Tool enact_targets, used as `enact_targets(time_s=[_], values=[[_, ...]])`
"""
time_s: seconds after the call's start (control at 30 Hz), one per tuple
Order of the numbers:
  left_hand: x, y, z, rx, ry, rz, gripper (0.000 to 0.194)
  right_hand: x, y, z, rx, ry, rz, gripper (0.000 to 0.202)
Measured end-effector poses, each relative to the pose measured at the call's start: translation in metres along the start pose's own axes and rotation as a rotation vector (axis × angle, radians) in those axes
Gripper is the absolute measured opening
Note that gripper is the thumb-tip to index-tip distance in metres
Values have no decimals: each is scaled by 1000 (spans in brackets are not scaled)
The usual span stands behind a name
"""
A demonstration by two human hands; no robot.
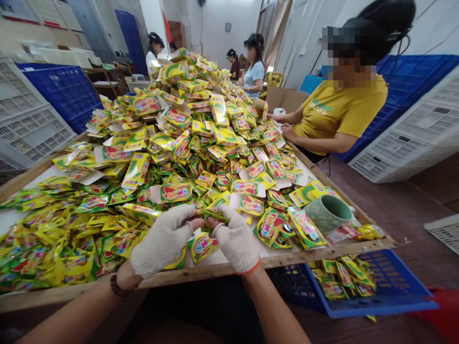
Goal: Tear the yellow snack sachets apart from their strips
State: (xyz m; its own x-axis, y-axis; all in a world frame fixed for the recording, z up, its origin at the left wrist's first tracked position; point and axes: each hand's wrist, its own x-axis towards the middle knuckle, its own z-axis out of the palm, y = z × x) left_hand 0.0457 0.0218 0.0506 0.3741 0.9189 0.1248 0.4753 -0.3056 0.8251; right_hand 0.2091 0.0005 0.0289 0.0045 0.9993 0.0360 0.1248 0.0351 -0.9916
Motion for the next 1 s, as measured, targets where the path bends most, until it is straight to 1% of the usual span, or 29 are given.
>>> enact_targets(time_s=[0.07,0.1,0.17,0.2,0.27,0.33,0.37,0.43,0.5,0.63,0.73,0.83,0.93,1.0], values=[[-2,-5,10,340,-40,24,13,-4,5,-11,-45,90,3,21],[-4,-7,17,464,-89,30,15,-5,7,-17,-60,127,9,21],[-6,-13,30,621,-189,39,22,-9,12,-28,-75,191,41,26],[-7,-16,35,668,-215,39,26,-10,14,-34,-84,217,59,29],[-9,-20,41,686,-219,44,35,-12,18,-41,-135,292,56,36],[-11,-21,40,617,-175,52,45,-14,21,-44,-238,357,-7,36],[-12,-21,38,573,-145,61,48,-15,23,-43,-293,360,-43,33],[-16,-21,32,512,-88,75,49,-17,25,-39,-368,311,-84,28],[-19,-21,29,500,-47,90,44,-18,27,-32,-396,235,-86,27],[-23,-25,32,546,47,159,38,-17,28,-26,-459,162,-110,24],[-22,-30,33,546,124,282,31,-14,23,-31,-479,77,-215,19],[-22,-33,33,535,169,393,23,-11,16,-33,-492,-12,-348,10],[-22,-32,35,543,191,440,20,-9,10,-28,-542,-48,-418,8],[-22,-32,36,559,213,450,21,-9,8,-24,-542,-44,-412,7]])
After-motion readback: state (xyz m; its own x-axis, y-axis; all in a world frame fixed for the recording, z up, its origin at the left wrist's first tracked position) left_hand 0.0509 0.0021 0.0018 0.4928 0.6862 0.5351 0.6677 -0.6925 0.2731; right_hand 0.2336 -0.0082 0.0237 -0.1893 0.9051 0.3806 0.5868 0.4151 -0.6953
